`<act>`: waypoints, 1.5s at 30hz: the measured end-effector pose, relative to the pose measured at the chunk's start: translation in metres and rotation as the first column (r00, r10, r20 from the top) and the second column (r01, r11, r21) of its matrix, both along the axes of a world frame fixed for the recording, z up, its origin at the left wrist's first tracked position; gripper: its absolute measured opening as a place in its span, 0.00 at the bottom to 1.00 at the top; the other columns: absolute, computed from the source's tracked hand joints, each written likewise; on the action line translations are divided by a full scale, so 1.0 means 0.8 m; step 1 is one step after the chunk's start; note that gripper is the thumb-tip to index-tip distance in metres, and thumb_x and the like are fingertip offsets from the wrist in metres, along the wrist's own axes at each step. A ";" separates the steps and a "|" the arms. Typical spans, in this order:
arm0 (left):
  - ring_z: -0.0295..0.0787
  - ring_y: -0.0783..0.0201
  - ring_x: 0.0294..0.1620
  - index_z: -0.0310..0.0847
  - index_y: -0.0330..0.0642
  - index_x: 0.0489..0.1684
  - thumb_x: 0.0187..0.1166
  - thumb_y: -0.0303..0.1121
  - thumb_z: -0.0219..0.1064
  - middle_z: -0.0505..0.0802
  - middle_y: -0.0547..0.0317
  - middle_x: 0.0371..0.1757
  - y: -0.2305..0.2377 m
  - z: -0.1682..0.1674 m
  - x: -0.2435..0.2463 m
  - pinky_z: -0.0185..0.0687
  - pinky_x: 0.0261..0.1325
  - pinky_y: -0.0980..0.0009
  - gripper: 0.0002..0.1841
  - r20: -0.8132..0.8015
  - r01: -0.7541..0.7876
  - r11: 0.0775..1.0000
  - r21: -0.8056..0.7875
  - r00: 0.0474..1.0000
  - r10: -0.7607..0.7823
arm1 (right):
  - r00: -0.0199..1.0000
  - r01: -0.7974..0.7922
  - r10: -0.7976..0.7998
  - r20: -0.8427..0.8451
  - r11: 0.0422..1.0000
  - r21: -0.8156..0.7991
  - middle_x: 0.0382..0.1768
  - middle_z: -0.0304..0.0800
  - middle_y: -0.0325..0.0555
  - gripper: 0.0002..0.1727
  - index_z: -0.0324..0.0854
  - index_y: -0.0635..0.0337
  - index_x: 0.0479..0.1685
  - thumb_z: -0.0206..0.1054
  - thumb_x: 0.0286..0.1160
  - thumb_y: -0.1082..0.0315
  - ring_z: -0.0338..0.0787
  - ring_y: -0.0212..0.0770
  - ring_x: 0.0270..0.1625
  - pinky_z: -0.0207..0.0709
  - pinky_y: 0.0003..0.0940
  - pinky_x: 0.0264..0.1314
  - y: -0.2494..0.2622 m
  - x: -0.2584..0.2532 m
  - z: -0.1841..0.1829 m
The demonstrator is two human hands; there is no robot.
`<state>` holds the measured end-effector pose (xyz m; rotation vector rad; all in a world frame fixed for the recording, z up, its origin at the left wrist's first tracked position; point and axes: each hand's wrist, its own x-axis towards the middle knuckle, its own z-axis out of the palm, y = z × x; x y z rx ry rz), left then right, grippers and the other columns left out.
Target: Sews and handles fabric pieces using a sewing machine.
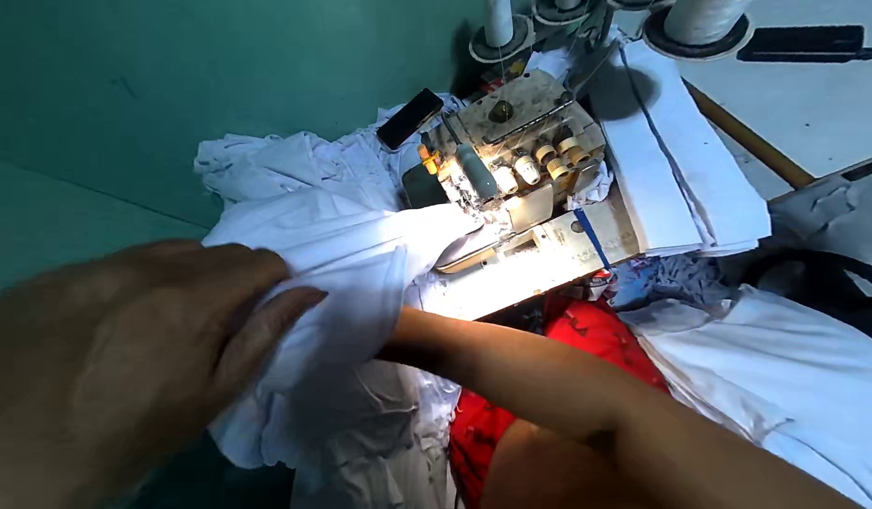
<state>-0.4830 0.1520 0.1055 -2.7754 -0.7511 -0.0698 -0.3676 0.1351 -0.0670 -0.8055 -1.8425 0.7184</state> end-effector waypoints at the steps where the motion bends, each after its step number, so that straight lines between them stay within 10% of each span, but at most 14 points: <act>1: 0.86 0.51 0.27 0.84 0.40 0.27 0.86 0.57 0.50 0.85 0.54 0.24 -0.010 -0.008 -0.005 0.77 0.28 0.50 0.30 0.011 -0.006 1.000 -0.025 1.000 0.007 | 0.969 0.051 0.002 0.248 0.977 -0.208 0.59 0.92 0.60 0.19 0.87 0.67 0.62 0.66 0.83 0.63 0.89 0.50 0.65 0.77 0.45 0.71 -0.027 0.035 -0.002; 4: 0.87 0.57 0.30 0.87 0.43 0.33 0.88 0.51 0.56 0.89 0.56 0.28 -0.029 -0.034 -0.030 0.80 0.30 0.57 0.23 0.072 0.023 0.993 -0.114 0.997 -0.015 | 0.946 0.212 -0.108 0.306 0.920 -0.330 0.45 0.94 0.54 0.15 0.89 0.60 0.48 0.69 0.77 0.57 0.93 0.53 0.53 0.83 0.62 0.57 -0.044 0.103 -0.100; 8: 0.85 0.60 0.31 0.84 0.47 0.38 0.88 0.51 0.58 0.87 0.58 0.31 -0.065 -0.059 -0.037 0.77 0.30 0.62 0.18 0.148 0.067 0.978 -0.196 0.988 -0.038 | 0.862 0.502 -0.507 0.004 0.851 -0.153 0.27 0.88 0.36 0.11 0.88 0.58 0.30 0.71 0.77 0.62 0.84 0.26 0.30 0.81 0.25 0.35 -0.091 0.198 -0.111; 10: 0.83 0.58 0.31 0.82 0.48 0.39 0.90 0.52 0.55 0.85 0.56 0.31 -0.080 -0.061 -0.022 0.74 0.29 0.61 0.19 0.151 0.111 0.974 -0.198 0.985 -0.082 | 0.889 0.446 -0.439 -0.129 0.895 0.025 0.34 0.89 0.36 0.08 0.90 0.60 0.34 0.79 0.70 0.64 0.80 0.22 0.29 0.77 0.18 0.29 -0.093 0.218 -0.054; 15: 0.80 0.53 0.28 0.81 0.45 0.36 0.91 0.47 0.53 0.83 0.53 0.27 -0.086 -0.053 0.007 0.69 0.27 0.58 0.19 0.102 0.196 0.961 -0.196 0.979 -0.179 | 0.993 0.006 -0.021 0.116 0.992 0.127 0.51 0.96 0.39 0.13 0.94 0.58 0.50 0.77 0.74 0.60 0.92 0.27 0.50 0.88 0.27 0.53 -0.083 0.200 0.017; 18: 0.82 0.57 0.26 0.83 0.46 0.37 0.91 0.49 0.54 0.85 0.55 0.26 -0.064 -0.062 0.012 0.72 0.27 0.59 0.19 0.122 0.171 0.966 -0.193 0.981 -0.150 | 0.976 0.170 -0.179 0.126 0.982 0.082 0.36 0.94 0.37 0.12 0.92 0.58 0.41 0.67 0.83 0.60 0.88 0.26 0.37 0.83 0.26 0.42 -0.118 0.216 -0.031; 23: 0.78 0.70 0.19 0.84 0.56 0.23 0.82 0.63 0.59 0.79 0.71 0.20 0.041 -0.103 0.040 0.69 0.19 0.68 0.25 0.164 0.258 0.945 -0.199 0.960 -0.227 | 0.912 0.368 -0.390 -0.123 0.914 -0.168 0.39 0.91 0.43 0.13 0.87 0.62 0.39 0.66 0.87 0.61 0.90 0.29 0.44 0.85 0.24 0.48 -0.203 0.225 -0.118; 28: 0.84 0.65 0.27 0.84 0.58 0.25 0.80 0.63 0.57 0.84 0.70 0.23 0.129 -0.090 0.055 0.79 0.28 0.55 0.24 0.026 0.208 0.932 -0.296 0.977 -0.210 | 0.881 0.444 -0.463 -0.093 0.880 -0.169 0.32 0.89 0.41 0.16 0.87 0.61 0.32 0.67 0.85 0.59 0.88 0.28 0.38 0.83 0.23 0.42 -0.168 0.224 -0.139; 32: 0.83 0.64 0.31 0.84 0.35 0.24 0.78 0.42 0.68 0.87 0.55 0.26 0.092 -0.047 0.061 0.77 0.38 0.63 0.18 0.217 0.150 0.912 -0.382 0.974 -0.069 | 0.881 0.447 -0.461 -0.104 0.884 -0.134 0.24 0.83 0.42 0.18 0.85 0.64 0.27 0.69 0.83 0.60 0.80 0.27 0.30 0.74 0.21 0.35 -0.116 0.237 -0.130; 36: 0.82 0.72 0.28 0.84 0.35 0.27 0.83 0.41 0.67 0.87 0.56 0.24 0.050 -0.048 0.065 0.74 0.37 0.73 0.18 0.336 0.216 0.879 -0.425 0.939 -0.068 | 0.893 0.417 -0.433 -0.120 0.899 -0.134 0.27 0.86 0.42 0.18 0.87 0.64 0.29 0.72 0.81 0.58 0.82 0.25 0.32 0.76 0.20 0.39 -0.086 0.247 -0.127; 45: 0.76 0.65 0.15 0.84 0.50 0.23 0.90 0.52 0.53 0.79 0.65 0.14 0.046 -0.074 0.126 0.66 0.17 0.64 0.25 0.025 0.158 0.966 -0.206 0.987 -0.156 | 0.899 0.378 -0.401 -0.176 0.914 -0.149 0.32 0.90 0.42 0.13 0.90 0.63 0.36 0.73 0.80 0.60 0.85 0.26 0.36 0.80 0.22 0.42 -0.061 0.252 -0.135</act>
